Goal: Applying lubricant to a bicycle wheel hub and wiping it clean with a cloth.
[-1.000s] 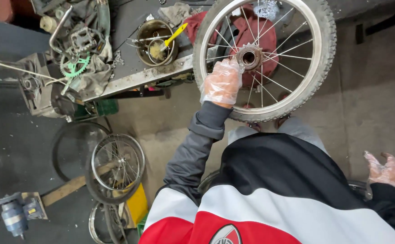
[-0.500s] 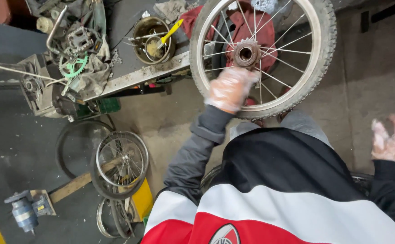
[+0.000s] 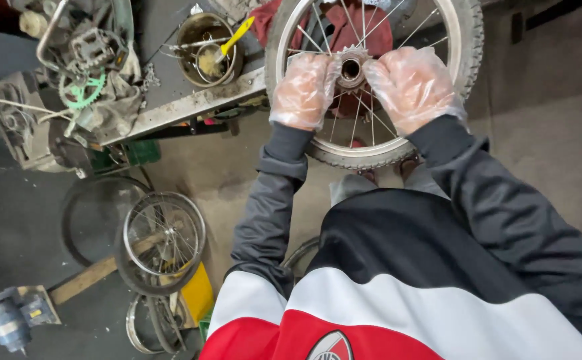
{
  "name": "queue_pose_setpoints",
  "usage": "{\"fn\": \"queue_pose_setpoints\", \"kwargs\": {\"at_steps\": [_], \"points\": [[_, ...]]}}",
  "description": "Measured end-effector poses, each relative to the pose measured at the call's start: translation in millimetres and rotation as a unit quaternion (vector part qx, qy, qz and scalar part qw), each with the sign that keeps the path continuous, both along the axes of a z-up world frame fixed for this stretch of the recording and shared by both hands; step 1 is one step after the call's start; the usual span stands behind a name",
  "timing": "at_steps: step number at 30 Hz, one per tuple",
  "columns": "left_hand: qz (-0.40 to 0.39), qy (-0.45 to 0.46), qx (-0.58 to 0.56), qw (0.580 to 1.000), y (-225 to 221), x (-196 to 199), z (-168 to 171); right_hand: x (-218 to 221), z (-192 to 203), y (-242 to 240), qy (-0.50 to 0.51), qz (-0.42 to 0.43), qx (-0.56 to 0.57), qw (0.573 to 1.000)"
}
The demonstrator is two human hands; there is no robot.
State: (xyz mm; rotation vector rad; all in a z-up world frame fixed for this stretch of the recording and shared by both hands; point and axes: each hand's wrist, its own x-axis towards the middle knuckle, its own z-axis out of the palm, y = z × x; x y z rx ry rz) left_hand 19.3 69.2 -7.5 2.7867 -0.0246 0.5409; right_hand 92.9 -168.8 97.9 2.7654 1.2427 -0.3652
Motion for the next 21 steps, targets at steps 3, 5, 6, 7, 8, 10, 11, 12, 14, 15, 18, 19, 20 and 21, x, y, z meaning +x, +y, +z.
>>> {"fn": "queue_pose_setpoints", "kwargs": {"at_steps": [3, 5, 6, 7, 8, 10, 11, 12, 14, 15, 18, 19, 20, 21], "points": [[-0.019, 0.002, 0.025, 1.0, 0.9, -3.1, 1.7, -2.6, -26.4, 3.7, 0.046, -0.12, 0.218, 0.968], [-0.004, -0.001, 0.0, 1.0, 1.2, -3.5, -15.6, 0.9, -23.2, 5.1, 0.078, -0.133, 0.234, 0.96], [0.0, -0.001, -0.002, 1.0, -3.4, -7.1, -13.6, 8.0, -33.0, 6.3, 0.078, -0.13, 0.232, 0.961], [0.013, -0.029, -0.004, 0.999, -8.1, -10.1, -11.7, 15.5, -42.8, 7.3, 0.006, -0.091, 0.211, 0.973], [0.027, -0.053, -0.006, 0.998, -13.5, -16.5, -9.7, 20.5, -53.0, 8.0, -0.063, -0.05, 0.189, 0.979], [0.05, -0.008, -0.105, 0.993, -29.5, -22.2, -9.6, 40.6, -56.9, 14.5, -0.054, -0.031, 0.134, 0.989], [0.068, 0.033, -0.2, 0.977, -36.8, -24.9, -9.0, 50.3, -59.0, 18.5, -0.05, -0.016, 0.081, 0.995], [0.069, 0.033, -0.202, 0.976, -42.2, -26.0, 7.2, 50.6, -56.9, 19.4, -0.049, -0.015, 0.08, 0.995], [0.182, 0.156, -0.386, 0.891, -54.3, -29.2, 39.3, 50.4, -53.1, 20.1, 0.02, -0.046, 0.167, 0.985], [0.184, 0.157, -0.388, 0.889, -52.5, -27.3, 26.5, 46.5, -49.8, 16.9, 0.022, -0.044, 0.165, 0.985], [0.177, 0.112, -0.408, 0.889, -45.7, -19.1, 7.7, 32.3, -38.2, 6.8, 0.078, -0.109, 0.148, 0.98], [0.176, 0.131, -0.401, 0.889, -44.0, -17.5, 13.1, 24.0, -34.8, 2.1, 0.061, -0.096, 0.194, 0.974], [0.177, 0.15, -0.393, 0.89, -40.7, -17.1, 18.8, 14.8, -31.7, -1.1, 0.046, -0.083, 0.241, 0.966], [0.177, 0.149, -0.394, 0.889, -40.7, -15.1, 17.2, 15.6, -30.2, -0.3, 0.046, -0.082, 0.24, 0.966]]}}
